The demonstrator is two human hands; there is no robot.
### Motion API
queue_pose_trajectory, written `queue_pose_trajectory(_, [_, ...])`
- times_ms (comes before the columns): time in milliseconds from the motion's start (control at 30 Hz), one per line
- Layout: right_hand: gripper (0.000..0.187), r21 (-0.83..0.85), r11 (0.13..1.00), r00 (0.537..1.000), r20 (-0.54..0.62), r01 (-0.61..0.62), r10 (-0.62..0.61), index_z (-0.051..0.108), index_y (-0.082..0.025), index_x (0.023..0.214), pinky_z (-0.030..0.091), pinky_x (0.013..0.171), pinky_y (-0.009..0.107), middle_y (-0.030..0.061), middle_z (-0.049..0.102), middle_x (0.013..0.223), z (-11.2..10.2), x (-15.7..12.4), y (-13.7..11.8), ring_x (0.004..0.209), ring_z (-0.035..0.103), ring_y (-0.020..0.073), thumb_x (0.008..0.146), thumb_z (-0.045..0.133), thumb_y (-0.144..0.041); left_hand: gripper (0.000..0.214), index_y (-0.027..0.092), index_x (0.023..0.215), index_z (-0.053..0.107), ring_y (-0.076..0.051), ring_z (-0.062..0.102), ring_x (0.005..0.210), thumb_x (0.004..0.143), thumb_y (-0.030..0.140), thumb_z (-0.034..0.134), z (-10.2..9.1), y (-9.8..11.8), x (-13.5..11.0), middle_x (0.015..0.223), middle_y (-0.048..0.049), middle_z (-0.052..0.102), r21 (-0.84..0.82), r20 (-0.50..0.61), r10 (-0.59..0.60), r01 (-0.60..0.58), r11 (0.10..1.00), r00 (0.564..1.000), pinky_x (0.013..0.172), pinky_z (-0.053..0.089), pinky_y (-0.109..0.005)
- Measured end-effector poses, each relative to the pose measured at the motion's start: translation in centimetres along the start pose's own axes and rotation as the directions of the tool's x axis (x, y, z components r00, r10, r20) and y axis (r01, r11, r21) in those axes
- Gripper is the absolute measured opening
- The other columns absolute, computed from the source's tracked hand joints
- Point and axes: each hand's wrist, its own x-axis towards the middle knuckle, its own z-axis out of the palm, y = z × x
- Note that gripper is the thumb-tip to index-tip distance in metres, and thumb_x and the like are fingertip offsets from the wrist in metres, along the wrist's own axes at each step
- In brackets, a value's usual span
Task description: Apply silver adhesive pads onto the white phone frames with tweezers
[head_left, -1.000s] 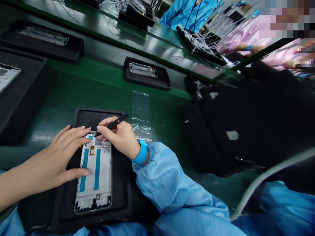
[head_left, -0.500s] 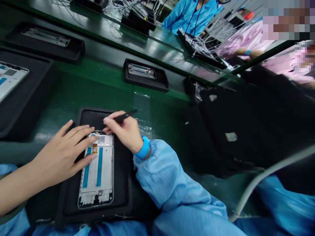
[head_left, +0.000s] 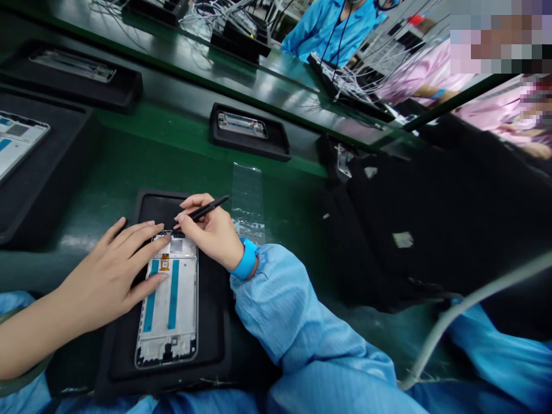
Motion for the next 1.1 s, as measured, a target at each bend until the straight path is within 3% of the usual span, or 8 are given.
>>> queue_pose_trajectory(667, [0.012,-0.253,0.941,0.974,0.028,0.223,-0.223,0.055,-0.020,0.098,0.057,0.072,0.023,0.0011,0.068,0.091,0.4,-0.7,-0.9,0.079,0.068,0.0113,0.086,0.054,-0.022,0.055,0.022,0.140,0.041,-0.030,0.045,0.131,0.093,0.050,0.041,0.1,0.0,-0.2,0.143,-0.0106,0.048,0.004,-0.007,0.000,0.000,1.000,1.000,0.111,0.028,-0.058])
queue_pose_trajectory(867, [0.013,-0.453,0.786,0.907,0.189,0.420,-0.376,0.059,-0.020,0.098,0.054,0.083,0.028,0.0046,0.068,0.095,0.6,-1.2,-1.4,0.089,0.067,0.0151,0.090,0.048,-0.020,0.056,0.018,0.135,0.047,-0.032,0.047,0.129,0.091,0.052,0.043,0.2,0.0,-0.2,0.139,-0.0142,0.052,-0.003,-0.027,-0.004,0.004,1.000,1.000,0.112,0.028,-0.057])
queue_pose_trajectory(933, [0.011,-0.396,0.847,0.935,0.136,0.354,-0.328,0.058,-0.021,0.097,0.055,0.081,0.028,0.0038,0.068,0.094,0.5,-1.1,-1.1,0.087,0.068,0.0151,0.089,0.050,-0.022,0.055,0.019,0.136,0.046,-0.031,0.047,0.129,0.092,0.052,0.043,0.2,0.1,-0.1,0.139,-0.0134,0.051,0.001,-0.025,-0.002,0.002,1.000,1.000,0.112,0.028,-0.057])
queue_pose_trajectory(1000, [0.013,-0.233,0.951,0.979,0.014,0.202,-0.204,0.057,-0.021,0.099,0.057,0.073,0.027,0.0024,0.068,0.088,0.3,-0.9,-0.5,0.080,0.069,0.0141,0.088,0.054,-0.028,0.054,0.021,0.138,0.044,-0.030,0.047,0.129,0.092,0.051,0.041,0.1,0.1,-0.1,0.141,-0.0115,0.050,0.000,-0.017,0.000,0.000,1.000,1.000,0.111,0.029,-0.058])
queue_pose_trajectory(1100, [0.020,-0.068,0.996,0.997,-0.040,0.063,-0.066,0.056,-0.021,0.099,0.058,0.067,0.026,0.0006,0.067,0.083,0.1,-0.6,0.0,0.074,0.069,0.0136,0.086,0.059,-0.035,0.053,0.023,0.138,0.044,-0.030,0.047,0.130,0.093,0.050,0.041,0.0,0.2,-0.1,0.141,-0.0106,0.051,-0.012,-0.013,-0.006,0.006,1.000,1.000,0.110,0.030,-0.058])
